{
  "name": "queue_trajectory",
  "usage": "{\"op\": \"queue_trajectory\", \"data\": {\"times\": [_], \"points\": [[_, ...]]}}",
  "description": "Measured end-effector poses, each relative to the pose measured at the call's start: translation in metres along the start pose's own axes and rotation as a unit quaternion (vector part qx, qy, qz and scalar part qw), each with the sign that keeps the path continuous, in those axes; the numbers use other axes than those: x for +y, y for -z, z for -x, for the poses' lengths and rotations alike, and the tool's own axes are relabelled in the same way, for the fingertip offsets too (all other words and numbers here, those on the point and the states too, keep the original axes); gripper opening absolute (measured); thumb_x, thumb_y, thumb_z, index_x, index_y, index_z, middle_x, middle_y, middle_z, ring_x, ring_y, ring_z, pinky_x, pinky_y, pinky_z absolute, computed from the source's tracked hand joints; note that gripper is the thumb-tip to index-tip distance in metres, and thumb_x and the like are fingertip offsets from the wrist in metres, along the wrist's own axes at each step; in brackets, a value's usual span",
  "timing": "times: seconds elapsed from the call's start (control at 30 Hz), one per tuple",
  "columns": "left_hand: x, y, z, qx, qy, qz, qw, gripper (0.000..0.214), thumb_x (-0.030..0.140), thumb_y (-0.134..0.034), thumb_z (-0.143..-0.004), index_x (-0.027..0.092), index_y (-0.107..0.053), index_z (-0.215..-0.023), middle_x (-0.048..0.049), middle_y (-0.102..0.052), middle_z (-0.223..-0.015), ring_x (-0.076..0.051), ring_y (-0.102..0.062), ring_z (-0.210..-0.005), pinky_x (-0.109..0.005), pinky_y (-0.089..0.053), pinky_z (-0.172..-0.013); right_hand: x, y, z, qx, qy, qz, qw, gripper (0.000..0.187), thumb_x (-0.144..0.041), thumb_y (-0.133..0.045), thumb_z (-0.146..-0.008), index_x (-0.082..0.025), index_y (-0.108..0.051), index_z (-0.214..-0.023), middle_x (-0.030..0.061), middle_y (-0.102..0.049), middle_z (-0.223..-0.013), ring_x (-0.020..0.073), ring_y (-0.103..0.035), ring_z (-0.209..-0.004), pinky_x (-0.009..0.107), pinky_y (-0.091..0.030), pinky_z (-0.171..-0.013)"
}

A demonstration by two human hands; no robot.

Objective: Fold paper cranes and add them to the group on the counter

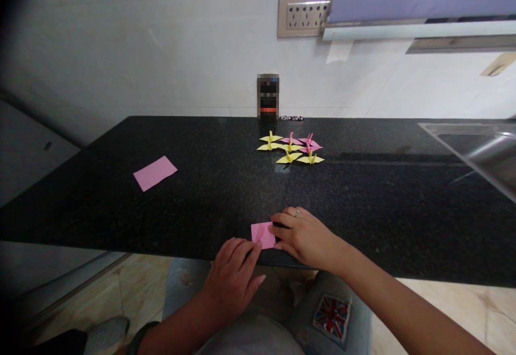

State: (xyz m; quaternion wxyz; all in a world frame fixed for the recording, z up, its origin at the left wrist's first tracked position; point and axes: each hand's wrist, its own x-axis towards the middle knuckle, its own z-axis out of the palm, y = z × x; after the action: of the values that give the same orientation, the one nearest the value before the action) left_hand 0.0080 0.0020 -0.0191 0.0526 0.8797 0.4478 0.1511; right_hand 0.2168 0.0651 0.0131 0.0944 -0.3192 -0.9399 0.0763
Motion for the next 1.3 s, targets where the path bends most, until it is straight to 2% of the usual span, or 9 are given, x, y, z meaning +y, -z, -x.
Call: {"op": "queue_trajectory", "data": {"times": [0.17,0.33,0.53,0.7,1.0,1.3], "points": [[-0.005,0.001,-0.005,0.021,-0.043,0.002,0.999,0.04,0.031,-0.042,-0.081,0.012,-0.047,-0.115,-0.0089,-0.05,-0.119,-0.024,-0.036,-0.115,-0.042,-0.028,-0.096,0.002,0.004,-0.003,-0.012,0.02,-0.006,1.0,0.033,-0.036,-0.048,-0.081,-0.018,-0.055,-0.108,0.0096,-0.055,-0.103,0.0206,-0.047,-0.093,0.036,-0.038,-0.078],[-0.011,0.005,-0.009,0.019,-0.063,0.043,0.997,0.033,0.028,-0.042,-0.081,0.017,-0.05,-0.111,-0.0071,-0.054,-0.113,-0.021,-0.041,-0.112,-0.043,-0.029,-0.097,0.0,0.002,-0.004,0.003,0.05,-0.006,0.999,0.025,-0.029,-0.043,-0.085,-0.019,-0.057,-0.103,0.008,-0.058,-0.1,0.0188,-0.047,-0.093,0.035,-0.038,-0.078],[-0.015,0.005,-0.01,0.038,-0.014,0.132,0.99,0.031,0.014,-0.04,-0.078,0.012,-0.046,-0.109,-0.0087,-0.058,-0.106,-0.02,-0.042,-0.111,-0.045,-0.028,-0.098,0.001,0.001,-0.005,-0.007,0.082,-0.016,0.997,0.023,-0.021,-0.038,-0.087,-0.017,-0.059,-0.095,0.0074,-0.059,-0.097,0.0193,-0.047,-0.091,0.036,-0.037,-0.079],[-0.016,0.007,-0.011,0.027,0.007,0.16,0.987,0.033,0.007,-0.038,-0.076,0.014,-0.046,-0.106,-0.0071,-0.058,-0.104,-0.018,-0.042,-0.111,-0.046,-0.027,-0.098,-0.002,-0.005,-0.006,-0.017,0.055,-0.003,0.998,0.025,-0.018,-0.034,-0.088,-0.014,-0.057,-0.095,0.0089,-0.058,-0.093,0.0193,-0.046,-0.089,0.035,-0.038,-0.077],[-0.02,0.005,-0.011,0.005,-0.008,0.117,0.993,0.033,0.007,-0.036,-0.079,0.016,-0.049,-0.108,-0.0046,-0.061,-0.101,-0.017,-0.044,-0.109,-0.042,-0.03,-0.097,-0.005,-0.017,-0.003,0.005,0.049,0.061,0.997,0.029,-0.018,-0.03,-0.088,-0.01,-0.057,-0.095,0.0112,-0.057,-0.084,0.0189,-0.048,-0.079,0.034,-0.04,-0.07],[-0.026,0.0,-0.007,-0.039,-0.058,0.07,0.995,0.033,0.011,-0.035,-0.083,0.017,-0.045,-0.114,-0.0036,-0.055,-0.112,-0.018,-0.04,-0.112,-0.041,-0.028,-0.099,-0.005,-0.017,0.001,0.014,0.102,0.083,0.991,0.031,-0.015,-0.029,-0.088,-0.009,-0.054,-0.105,0.0131,-0.058,-0.096,0.0212,-0.048,-0.085,0.035,-0.042,-0.07]]}}
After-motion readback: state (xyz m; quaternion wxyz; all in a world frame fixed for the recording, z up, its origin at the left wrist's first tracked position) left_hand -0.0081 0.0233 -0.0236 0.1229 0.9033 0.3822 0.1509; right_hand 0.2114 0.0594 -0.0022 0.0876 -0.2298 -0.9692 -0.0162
